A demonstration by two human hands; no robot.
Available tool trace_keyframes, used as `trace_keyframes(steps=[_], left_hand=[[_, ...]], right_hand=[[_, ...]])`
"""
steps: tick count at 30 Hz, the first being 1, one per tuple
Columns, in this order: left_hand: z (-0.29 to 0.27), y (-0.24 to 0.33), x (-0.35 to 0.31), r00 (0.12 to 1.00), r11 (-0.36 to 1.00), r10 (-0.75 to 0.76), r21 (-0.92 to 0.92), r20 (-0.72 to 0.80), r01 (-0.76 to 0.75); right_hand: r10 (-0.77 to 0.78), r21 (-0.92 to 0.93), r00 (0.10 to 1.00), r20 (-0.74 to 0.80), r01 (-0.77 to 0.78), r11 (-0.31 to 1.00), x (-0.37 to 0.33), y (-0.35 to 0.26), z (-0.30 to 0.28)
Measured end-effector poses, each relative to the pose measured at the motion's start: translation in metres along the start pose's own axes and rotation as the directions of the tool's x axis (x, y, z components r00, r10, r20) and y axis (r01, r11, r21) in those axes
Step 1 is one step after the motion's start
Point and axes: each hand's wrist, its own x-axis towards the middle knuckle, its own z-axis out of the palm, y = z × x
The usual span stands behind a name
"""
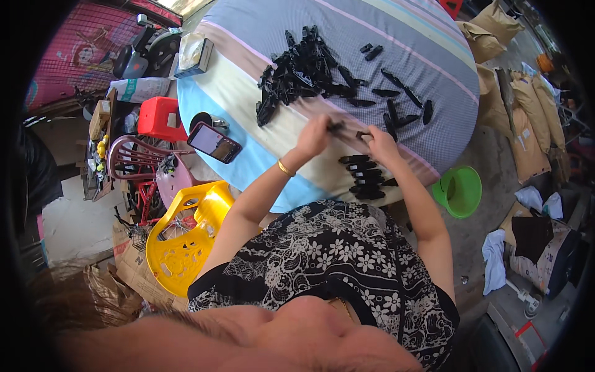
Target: Sorting and organizing small black plastic hardware components into groups on a table.
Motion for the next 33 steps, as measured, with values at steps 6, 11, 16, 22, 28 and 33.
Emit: trace_keyframes(steps=[6, 11, 16, 22, 28, 33], left_hand=[[0.002, 0.03, -0.014, 0.984, 0.981, 0.116, -0.171, 0.137, -0.092], [0.011, 0.024, -0.022, 0.996, 0.985, 0.075, -0.15, -0.04, -0.08], [0.015, 0.019, -0.02, 1.0, 0.988, -0.003, -0.157, -0.006, 0.002], [0.014, 0.016, -0.019, 0.999, 0.987, 0.025, -0.158, -0.024, -0.028], [0.014, 0.009, -0.016, 0.997, 0.979, 0.066, -0.198, 0.037, -0.057], [0.012, 0.011, -0.014, 0.997, 0.977, 0.075, -0.201, 0.013, -0.071]], right_hand=[[-0.286, -0.192, 0.952, -0.112, 0.262, 0.946, -0.009, 0.028, 0.002], [-0.295, -0.102, 0.948, -0.116, 0.285, 0.953, -0.009, -0.003, -0.003], [-0.383, -0.215, 0.921, -0.069, 0.361, 0.907, -0.006, -0.003, 0.012], [-0.437, -0.338, 0.897, -0.068, 0.391, 0.856, -0.014, -0.01, 0.01], [-0.504, -0.208, 0.86, -0.076, 0.481, 0.852, -0.003, 0.009, 0.002], [-0.491, -0.261, 0.87, -0.048, 0.463, 0.847, -0.005, 0.006, 0.001]])
